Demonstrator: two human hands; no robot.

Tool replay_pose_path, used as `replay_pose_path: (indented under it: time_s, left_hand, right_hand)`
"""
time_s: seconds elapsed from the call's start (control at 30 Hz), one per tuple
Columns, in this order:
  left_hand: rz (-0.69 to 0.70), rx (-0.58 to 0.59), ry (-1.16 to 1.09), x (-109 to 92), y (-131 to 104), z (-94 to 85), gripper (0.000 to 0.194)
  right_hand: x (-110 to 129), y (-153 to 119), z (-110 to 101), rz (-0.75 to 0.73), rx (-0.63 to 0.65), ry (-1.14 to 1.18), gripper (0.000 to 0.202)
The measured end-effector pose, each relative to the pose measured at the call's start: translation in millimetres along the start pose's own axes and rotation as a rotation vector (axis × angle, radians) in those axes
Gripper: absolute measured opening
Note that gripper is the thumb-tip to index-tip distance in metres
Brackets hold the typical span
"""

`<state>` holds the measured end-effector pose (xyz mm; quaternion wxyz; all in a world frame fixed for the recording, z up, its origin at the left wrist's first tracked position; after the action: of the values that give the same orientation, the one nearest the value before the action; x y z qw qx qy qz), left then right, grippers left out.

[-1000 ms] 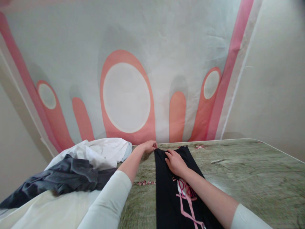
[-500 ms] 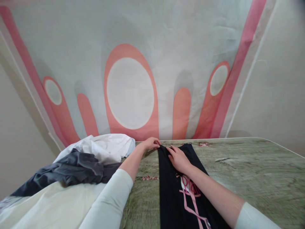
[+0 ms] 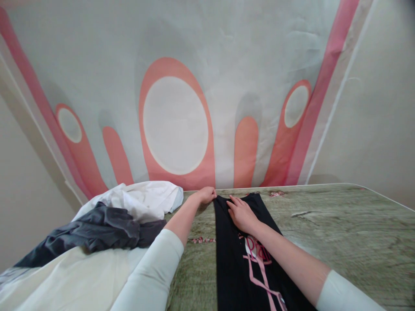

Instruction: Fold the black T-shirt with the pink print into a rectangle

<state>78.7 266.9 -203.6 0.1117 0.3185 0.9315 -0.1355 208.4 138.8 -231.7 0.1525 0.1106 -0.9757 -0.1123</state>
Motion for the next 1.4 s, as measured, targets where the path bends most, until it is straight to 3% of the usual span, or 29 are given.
replay_pose_path:
  time_s: [0.13, 0.27, 0.4, 0.57, 0.8, 0.93, 1.07, 1.4]
  left_hand:
    - [-0.108, -0.02, 0.071, -12, 0, 2.0, 0.008]
    - [-0.203, -0.113, 0.092, -21, -7, 5.3, 0.011]
    - [-0.248, -0.222, 0.06, -18, -23, 7.8, 0.02]
    - [-0.246, -0.307, 0.01, -17, -54, 17.7, 0.018]
    - [-0.241, -0.506, -0.03, -51, -84, 42.0, 0.034]
    - [-0.244, -0.443, 0.021, -71, -84, 56.8, 0.049]
    - [-0.218, -0.384, 0.068, -78, -82, 66.9, 0.058]
    - [-0.208, -0.391, 0.163, -79, -84, 67.9, 0.065]
  right_hand:
    - [-1, 0, 0, 0.013, 0.002, -0.008, 0.043]
    - [-1, 1, -1, 0.015, -0.009, 0.004, 0.043]
    - [-1, 1, 0, 0.019, -0.019, 0.022, 0.041]
    - [-3, 1, 3, 0.012, -0.035, 0.058, 0.039]
    - [-16, 19, -17, 0.029, -0.229, 0.235, 0.031]
    - [-9, 50, -26, -0.001, -0.058, 0.125, 0.025]
    - [7, 75, -24, -0.048, 0.012, 0.039, 0.028]
    - [24, 94, -4, -0.105, 0.163, -0.144, 0.026]
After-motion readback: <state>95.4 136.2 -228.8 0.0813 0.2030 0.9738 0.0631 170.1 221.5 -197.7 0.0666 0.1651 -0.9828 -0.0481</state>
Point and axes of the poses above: each hand's wrist, its own y-axis towards the middle knuckle, its own z-axis out of the palm, x = y × z, the point moved 4 cm from there along y, towards the middle knuckle, and after that the axes turned 4 degrees about x, right-handed, at the moved point
